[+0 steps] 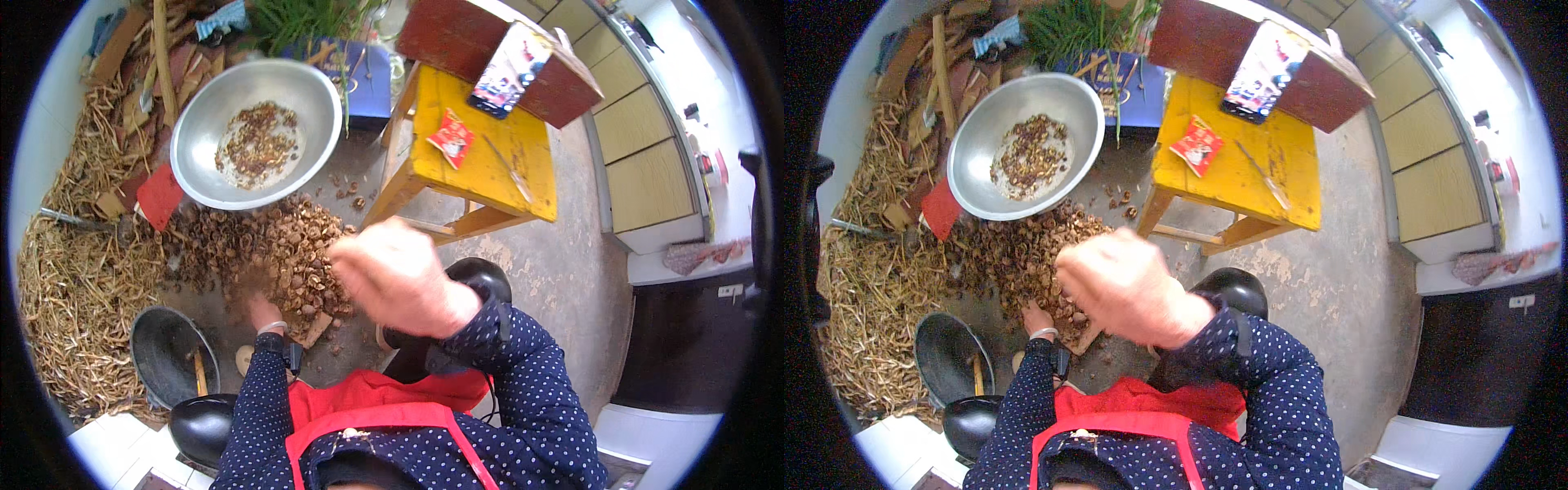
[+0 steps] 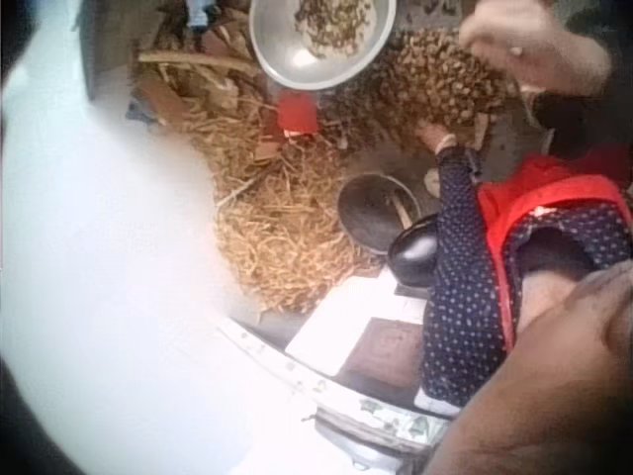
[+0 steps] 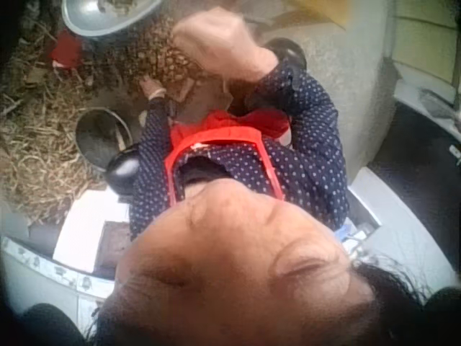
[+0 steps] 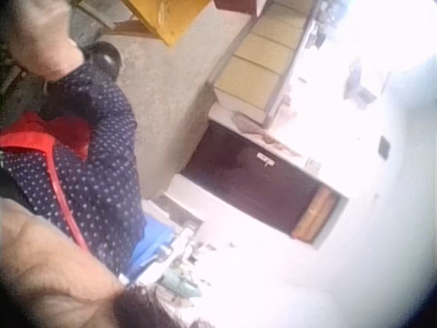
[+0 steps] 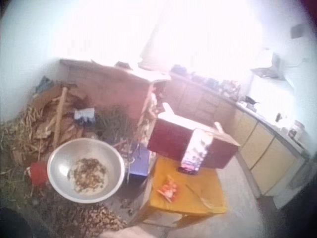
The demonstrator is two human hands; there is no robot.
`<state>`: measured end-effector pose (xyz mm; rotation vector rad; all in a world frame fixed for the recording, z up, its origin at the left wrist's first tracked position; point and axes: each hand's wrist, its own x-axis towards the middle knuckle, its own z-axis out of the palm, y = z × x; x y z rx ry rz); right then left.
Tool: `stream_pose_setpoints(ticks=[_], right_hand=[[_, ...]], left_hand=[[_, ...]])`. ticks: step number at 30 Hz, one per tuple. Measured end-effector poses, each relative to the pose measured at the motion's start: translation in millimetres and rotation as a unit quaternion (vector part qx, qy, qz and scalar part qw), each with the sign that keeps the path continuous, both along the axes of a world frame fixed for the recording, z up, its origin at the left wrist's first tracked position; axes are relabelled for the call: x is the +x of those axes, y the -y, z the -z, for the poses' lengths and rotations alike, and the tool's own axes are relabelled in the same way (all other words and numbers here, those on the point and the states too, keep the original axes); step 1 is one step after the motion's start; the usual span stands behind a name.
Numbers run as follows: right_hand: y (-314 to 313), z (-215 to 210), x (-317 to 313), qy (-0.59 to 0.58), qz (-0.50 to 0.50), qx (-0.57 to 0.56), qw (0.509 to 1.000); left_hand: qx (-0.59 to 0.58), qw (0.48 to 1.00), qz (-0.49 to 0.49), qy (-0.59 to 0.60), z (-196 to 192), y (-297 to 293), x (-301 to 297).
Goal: The person sits on the floor and cracks nuts using a hammer and a wooden block. They place cracked nuts into a metal bowl and occasionally separate the nut meat from the shell by hand.
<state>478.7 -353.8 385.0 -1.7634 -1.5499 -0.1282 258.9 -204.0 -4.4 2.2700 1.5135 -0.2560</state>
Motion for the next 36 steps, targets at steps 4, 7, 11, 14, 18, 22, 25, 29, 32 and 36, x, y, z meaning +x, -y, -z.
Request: stream_pose_setpoints(ticks=[4,7,11,14,18,22,25,29,32,36], right_hand=[[46.6,-13.7,41.4,0.040,0.254,0.093,0.962],[74.0,-15.9,75.6,0.103,0.407,0.040,0.907],[89.8,0.3,103.7,0.217,0.499,-0.178,0.820],[93.9,12.3,115.3,0.241,0.501,-0.189,0.809],[88.4,22.4,131.3,0.200,0.516,-0.210,0.806],[103.0,25.0,151.4,0.197,0.503,-0.235,0.808],[118.0,19.4,165.9,0.183,0.445,-0.232,0.846],[116.1,-2.6,174.2,0.168,0.404,-0.162,0.884],[106.9,-34.8,180.4,0.174,0.392,-0.165,0.888],[88.3,-55.1,186.4,0.234,0.358,-0.260,0.866]], left_hand=[[-0.069,0.998,-0.005,0.002,3.6,-7.1,-4.3],[0.002,0.996,0.093,-0.010,-1.8,-13.6,-14.5],[-0.091,0.995,0.030,-0.018,-6.5,-20.2,-9.1],[-0.093,0.990,-0.081,0.063,-3.3,-16.5,-6.5],[-0.010,0.996,0.078,-0.031,-4.9,-14.4,-10.3],[-0.034,0.993,0.111,-0.028,-20.0,-12.6,-10.8],[-0.037,0.992,0.122,-0.007,-29.4,-6.9,-10.6],[-0.042,0.995,0.094,0.005,-18.9,-9.0,-12.6],[-0.034,0.998,0.059,0.018,4.5,-16.5,-13.0],[-0.020,0.999,0.015,0.026,19.5,-16.5,-15.1]])
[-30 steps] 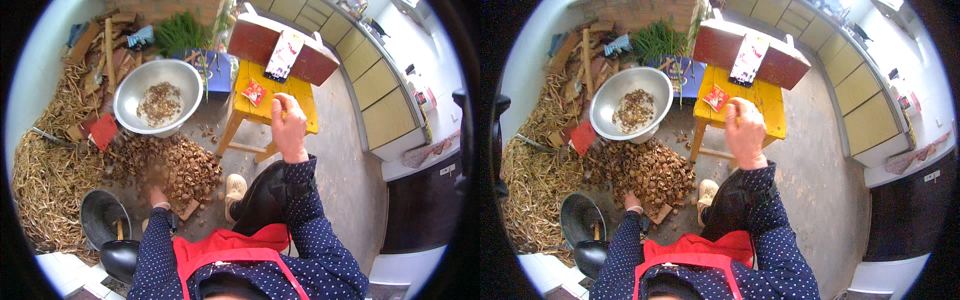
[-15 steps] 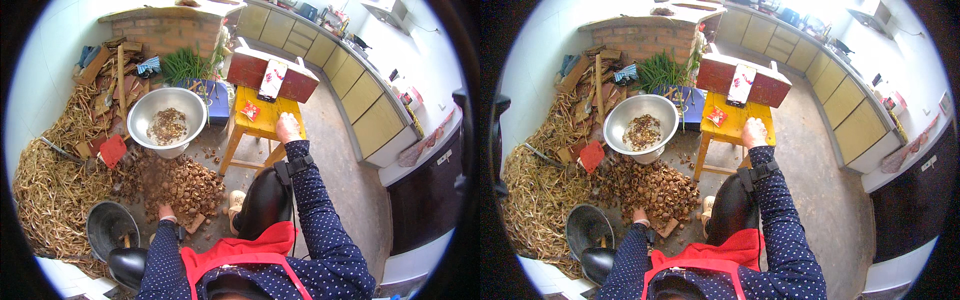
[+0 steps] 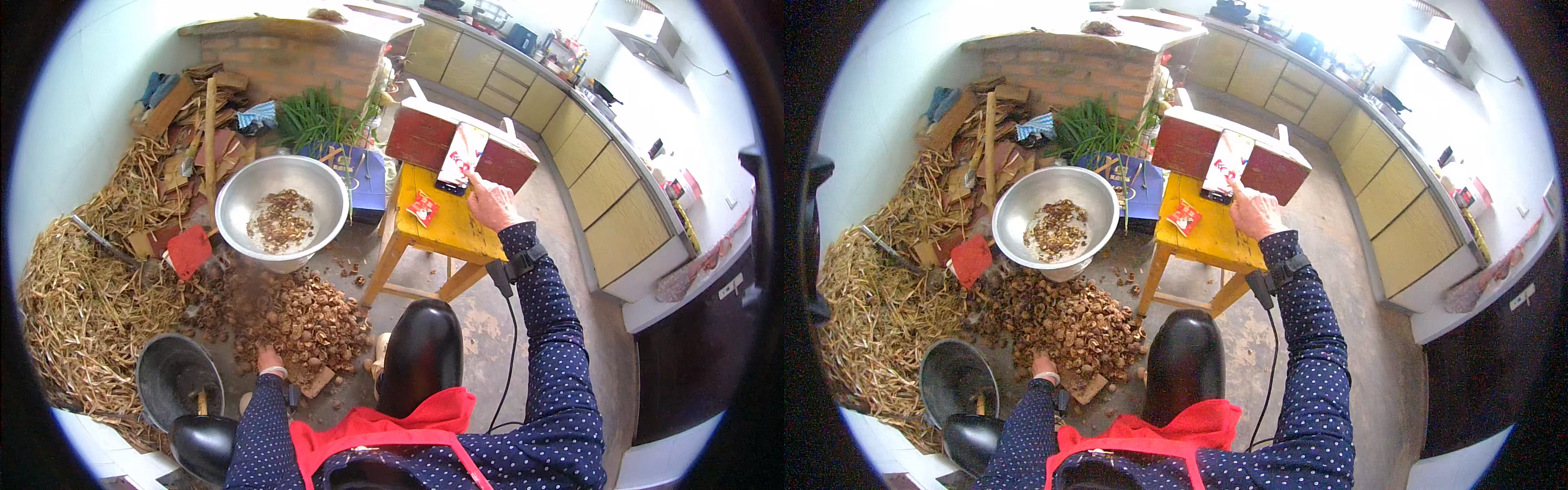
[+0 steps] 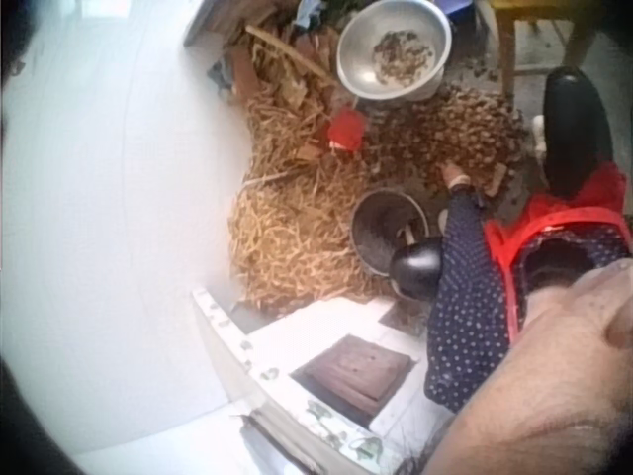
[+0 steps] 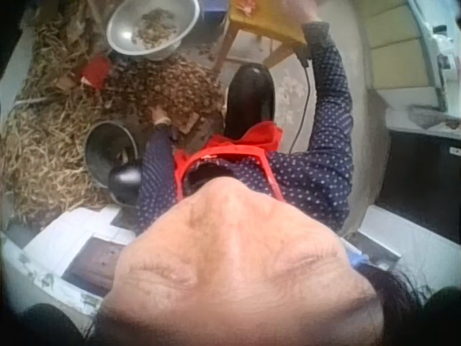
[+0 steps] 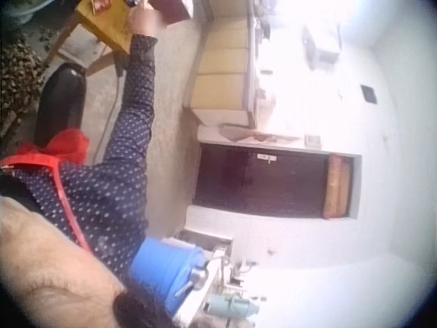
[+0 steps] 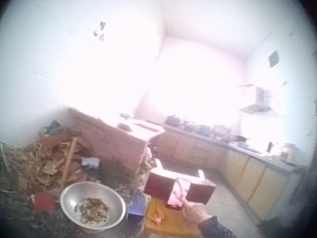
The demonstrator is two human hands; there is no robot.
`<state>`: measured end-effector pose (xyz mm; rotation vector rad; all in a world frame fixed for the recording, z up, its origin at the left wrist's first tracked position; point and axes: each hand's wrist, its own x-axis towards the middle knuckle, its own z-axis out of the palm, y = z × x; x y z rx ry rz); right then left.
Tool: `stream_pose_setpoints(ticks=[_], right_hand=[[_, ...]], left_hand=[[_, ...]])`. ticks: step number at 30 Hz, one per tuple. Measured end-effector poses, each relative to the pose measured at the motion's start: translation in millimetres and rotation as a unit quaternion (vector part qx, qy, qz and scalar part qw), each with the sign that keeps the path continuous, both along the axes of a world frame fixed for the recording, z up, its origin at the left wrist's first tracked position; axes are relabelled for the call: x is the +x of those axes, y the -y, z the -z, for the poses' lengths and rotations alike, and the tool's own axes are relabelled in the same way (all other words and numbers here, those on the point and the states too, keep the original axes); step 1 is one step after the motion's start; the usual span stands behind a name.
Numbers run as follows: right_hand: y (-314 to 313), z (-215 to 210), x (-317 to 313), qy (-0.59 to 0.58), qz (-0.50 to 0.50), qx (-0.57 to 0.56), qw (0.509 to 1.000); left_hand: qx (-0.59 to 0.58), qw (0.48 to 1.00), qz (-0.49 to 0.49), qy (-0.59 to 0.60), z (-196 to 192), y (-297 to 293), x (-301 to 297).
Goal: The person sits on the floor and cracks nuts using a hammer and a wooden block. They place cracked nuts into a metal bowl and occasionally separate the nut meat from the shell by hand.
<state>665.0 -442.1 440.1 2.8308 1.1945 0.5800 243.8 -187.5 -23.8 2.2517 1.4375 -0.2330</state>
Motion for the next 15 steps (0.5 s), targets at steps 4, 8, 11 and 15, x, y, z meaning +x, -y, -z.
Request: stream_pose_setpoints(ticks=[4,8,11,15], right_hand=[[-4.9,1.2,13.5,0.030,-0.028,-0.054,0.998],[6.0,3.0,29.9,0.057,0.020,-0.040,0.997],[18.3,-4.2,33.9,0.090,0.084,0.025,0.992],[34.8,-13.5,8.6,0.076,0.058,0.119,0.988]], left_hand=[[-0.032,0.998,-0.050,0.035,-29.6,-1.8,-5.5],[-0.052,0.987,-0.095,0.121,-70.0,-13.7,-7.3],[-0.008,0.972,-0.096,0.215,-93.4,-28.7,-5.3],[0.067,0.976,0.047,0.200,-145.5,-85.0,-0.9]])
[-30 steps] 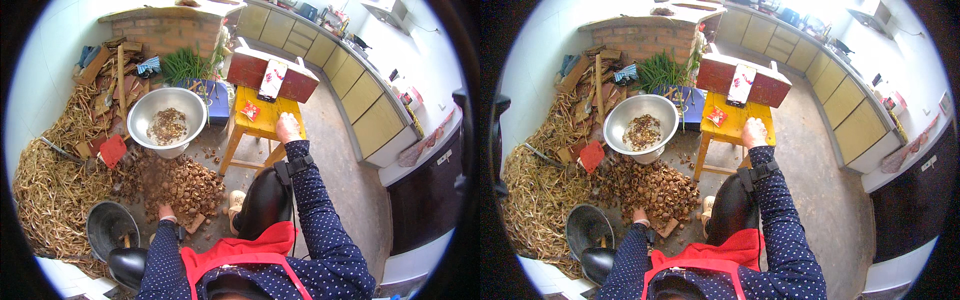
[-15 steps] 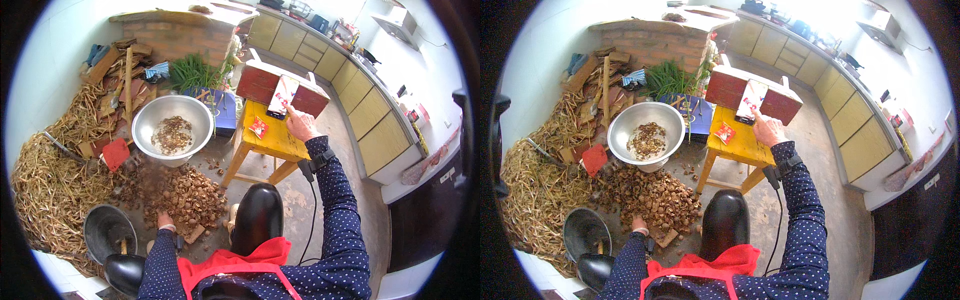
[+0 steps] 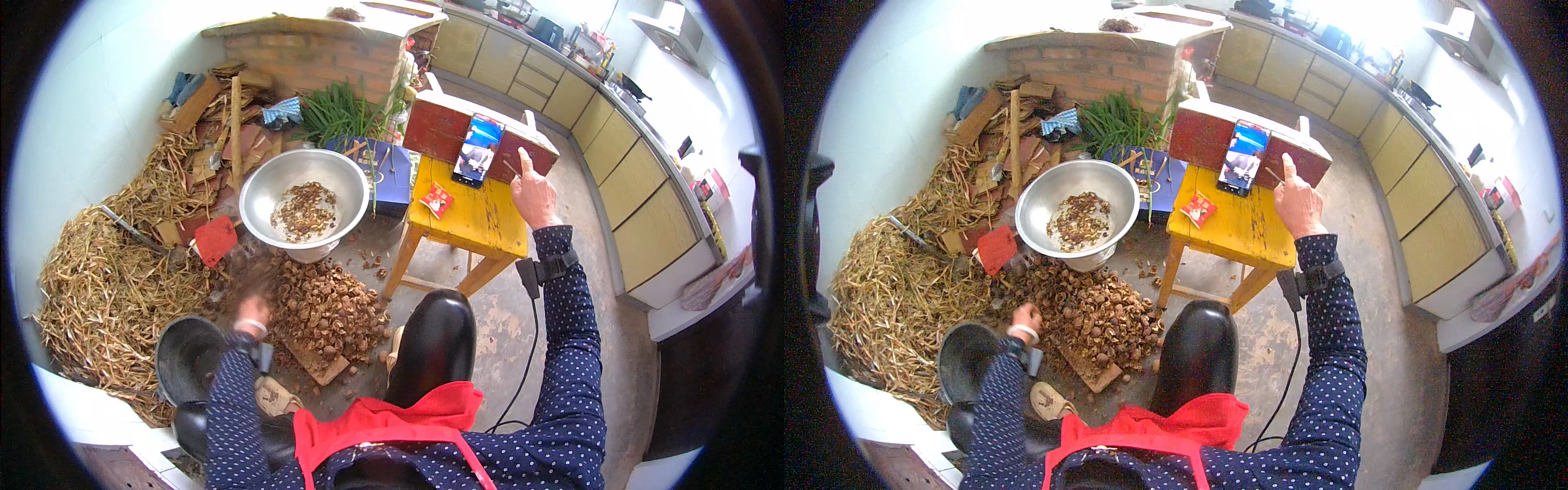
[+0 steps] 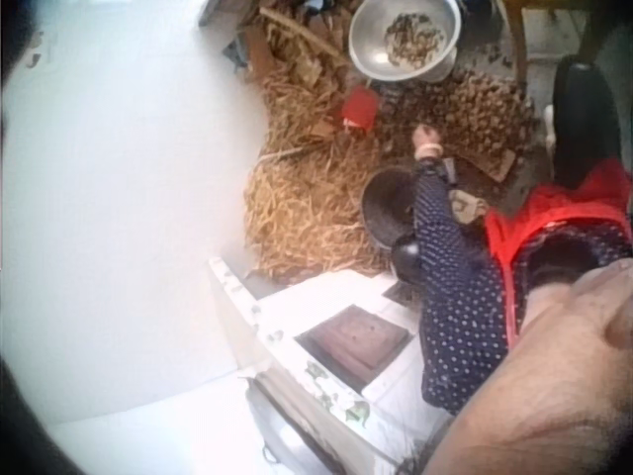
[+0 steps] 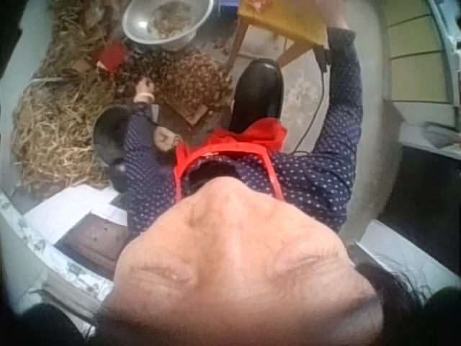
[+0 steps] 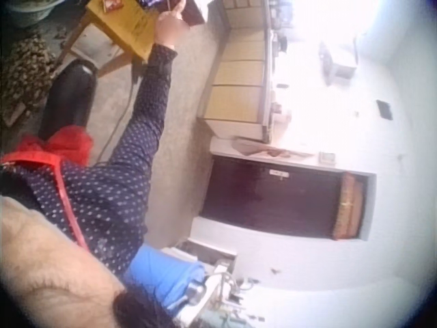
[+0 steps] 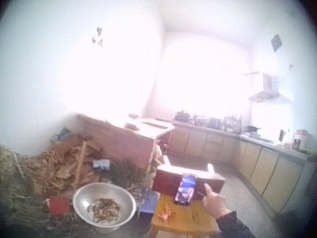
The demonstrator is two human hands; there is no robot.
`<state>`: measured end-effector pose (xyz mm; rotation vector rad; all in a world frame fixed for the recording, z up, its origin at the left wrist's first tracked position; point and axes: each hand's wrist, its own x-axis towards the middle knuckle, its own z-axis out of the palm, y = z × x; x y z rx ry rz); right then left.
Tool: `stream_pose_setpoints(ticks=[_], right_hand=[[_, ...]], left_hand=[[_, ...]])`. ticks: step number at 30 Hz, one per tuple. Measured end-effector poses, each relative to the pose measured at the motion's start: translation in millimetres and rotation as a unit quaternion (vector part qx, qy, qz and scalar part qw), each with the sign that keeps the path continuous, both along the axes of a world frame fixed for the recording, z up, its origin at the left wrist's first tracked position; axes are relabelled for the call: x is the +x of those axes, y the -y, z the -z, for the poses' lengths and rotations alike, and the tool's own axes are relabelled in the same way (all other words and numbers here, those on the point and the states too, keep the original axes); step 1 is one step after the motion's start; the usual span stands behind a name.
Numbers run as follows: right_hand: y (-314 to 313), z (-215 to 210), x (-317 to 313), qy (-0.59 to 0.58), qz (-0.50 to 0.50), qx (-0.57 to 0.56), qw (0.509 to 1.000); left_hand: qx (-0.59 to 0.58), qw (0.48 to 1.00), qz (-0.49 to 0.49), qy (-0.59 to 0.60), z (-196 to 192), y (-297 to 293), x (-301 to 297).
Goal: The person sits on the floor and cracks nuts using a hammer and a wooden block. They place cracked nuts into a metal bowl and occasionally separate the nut meat from the shell by hand.
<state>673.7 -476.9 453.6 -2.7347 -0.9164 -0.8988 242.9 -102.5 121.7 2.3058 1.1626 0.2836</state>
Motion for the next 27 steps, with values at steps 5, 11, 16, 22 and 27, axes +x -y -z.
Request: stream_pose_setpoints(ticks=[5,11,16,22,27], right_hand=[[20.3,-12.1,-60.9,0.011,-0.075,0.056,0.996],[22.9,-17.4,-138.4,-0.027,-0.209,0.114,0.971],[-27.3,-13.8,-194.2,-0.105,-0.379,0.172,0.903],[-127.8,31.1,-271.3,-0.453,-0.475,0.251,0.711],[-153.6,80.0,-299.6,-0.645,-0.421,0.262,0.582]], left_hand=[[0.193,0.968,0.157,0.028,-115.1,-85.6,-37.2],[0.301,0.946,0.056,0.109,-246.7,-114.7,-142.8],[-0.044,0.958,-0.120,0.258,-332.0,-50.2,-179.7],[-0.400,0.800,0.026,0.446,-331.2,85.3,-107.1],[-0.598,0.632,-0.007,0.492,-253.6,109.8,-25.6]])
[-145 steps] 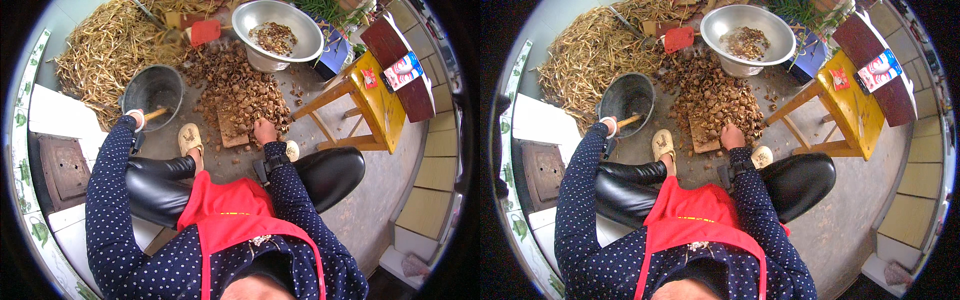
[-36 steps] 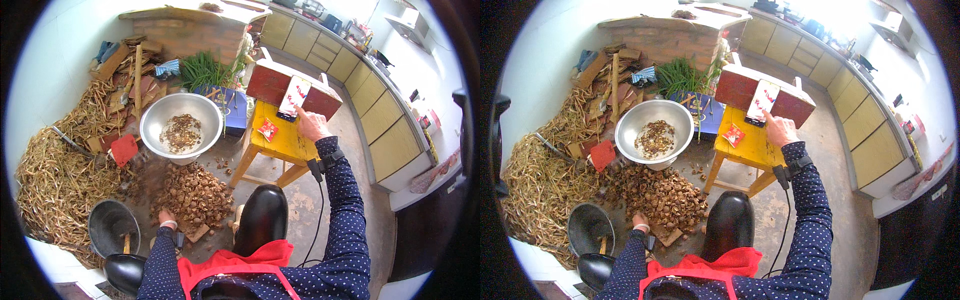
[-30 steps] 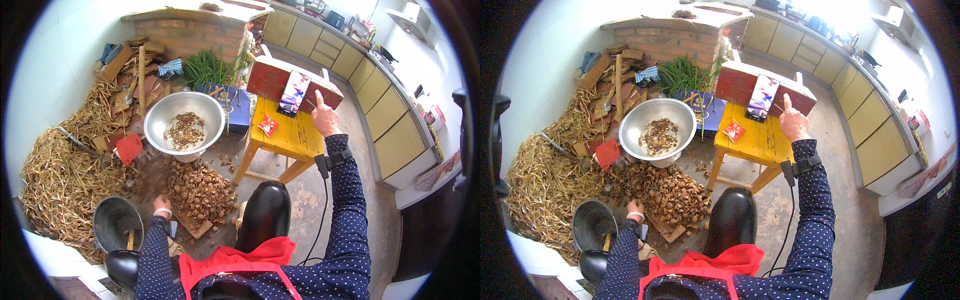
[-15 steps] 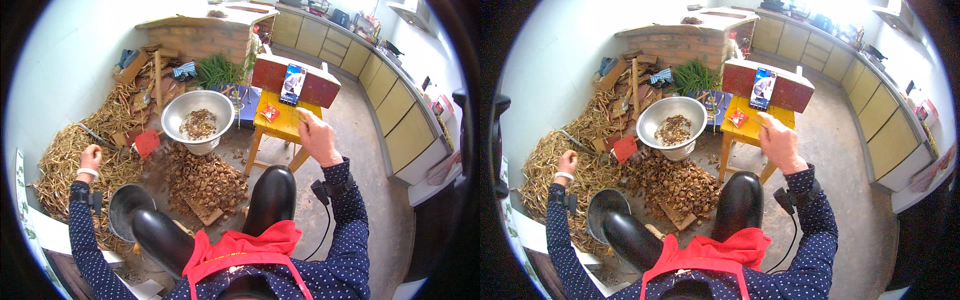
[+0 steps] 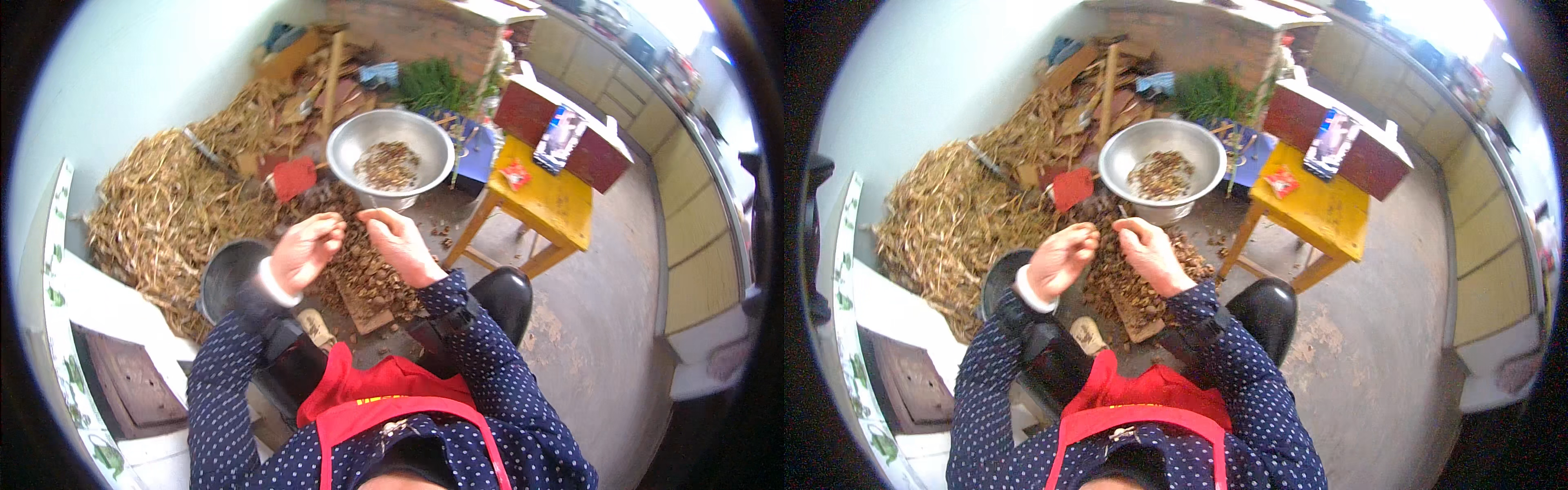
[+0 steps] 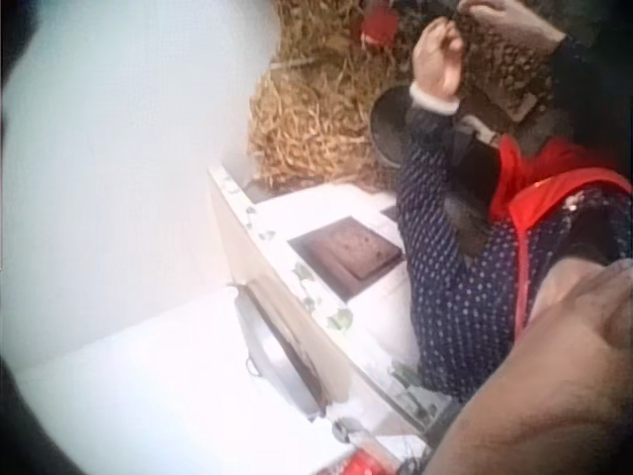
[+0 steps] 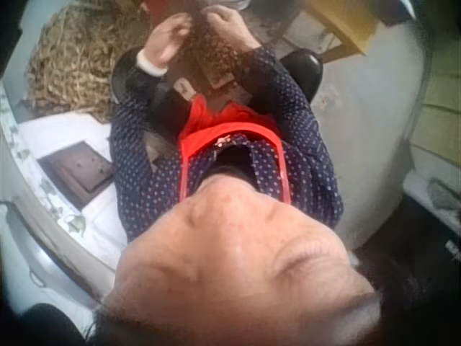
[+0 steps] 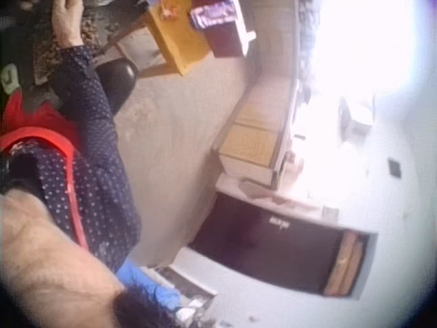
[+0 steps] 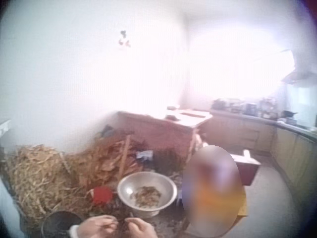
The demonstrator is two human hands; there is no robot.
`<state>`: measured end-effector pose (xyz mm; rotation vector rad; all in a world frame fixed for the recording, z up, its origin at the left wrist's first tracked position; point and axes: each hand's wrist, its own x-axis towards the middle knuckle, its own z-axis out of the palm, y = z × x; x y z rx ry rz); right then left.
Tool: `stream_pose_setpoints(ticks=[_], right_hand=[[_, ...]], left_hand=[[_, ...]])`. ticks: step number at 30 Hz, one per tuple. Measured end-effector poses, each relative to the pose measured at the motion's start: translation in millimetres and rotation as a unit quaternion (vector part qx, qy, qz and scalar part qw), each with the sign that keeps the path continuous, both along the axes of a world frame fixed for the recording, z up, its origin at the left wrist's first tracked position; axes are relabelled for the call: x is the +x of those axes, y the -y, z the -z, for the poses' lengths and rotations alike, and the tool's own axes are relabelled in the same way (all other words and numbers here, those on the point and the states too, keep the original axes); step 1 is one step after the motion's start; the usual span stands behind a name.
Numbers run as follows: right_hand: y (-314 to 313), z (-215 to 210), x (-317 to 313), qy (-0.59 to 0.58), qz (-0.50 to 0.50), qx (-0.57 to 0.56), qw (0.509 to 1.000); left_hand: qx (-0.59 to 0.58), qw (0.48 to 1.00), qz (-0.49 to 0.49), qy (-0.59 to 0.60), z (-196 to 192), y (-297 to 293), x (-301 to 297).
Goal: The person sits on the floor and cracks nuts using a hammer and a wooden block. They place cracked nuts into a metal bowl and occasionally separate the nut meat from the shell by hand.
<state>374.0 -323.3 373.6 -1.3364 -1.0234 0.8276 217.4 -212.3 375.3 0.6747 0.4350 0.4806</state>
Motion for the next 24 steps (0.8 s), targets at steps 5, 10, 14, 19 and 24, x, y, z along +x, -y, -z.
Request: stream_pose_setpoints(ticks=[5,10,14,19,24], right_hand=[[-3.5,23.0,19.5,-0.129,0.013,-0.065,0.989],[-14.7,36.5,28.6,-0.188,0.033,-0.108,0.976],[-22.0,51.3,34.7,-0.192,0.036,-0.127,0.972],[-41.3,68.6,41.7,-0.117,0.036,-0.125,0.985],[-47.4,74.3,53.9,-0.253,0.018,-0.161,0.954]], left_hand=[[-0.077,0.997,0.023,-0.009,41.6,-17.0,36.0],[-0.067,0.996,0.059,-0.029,56.8,-21.4,55.8],[-0.041,0.997,0.040,-0.056,68.8,-18.4,61.9],[0.013,0.994,0.010,-0.108,78.9,-21.5,66.0],[-0.080,0.995,0.039,-0.040,89.7,-41.7,66.4]])
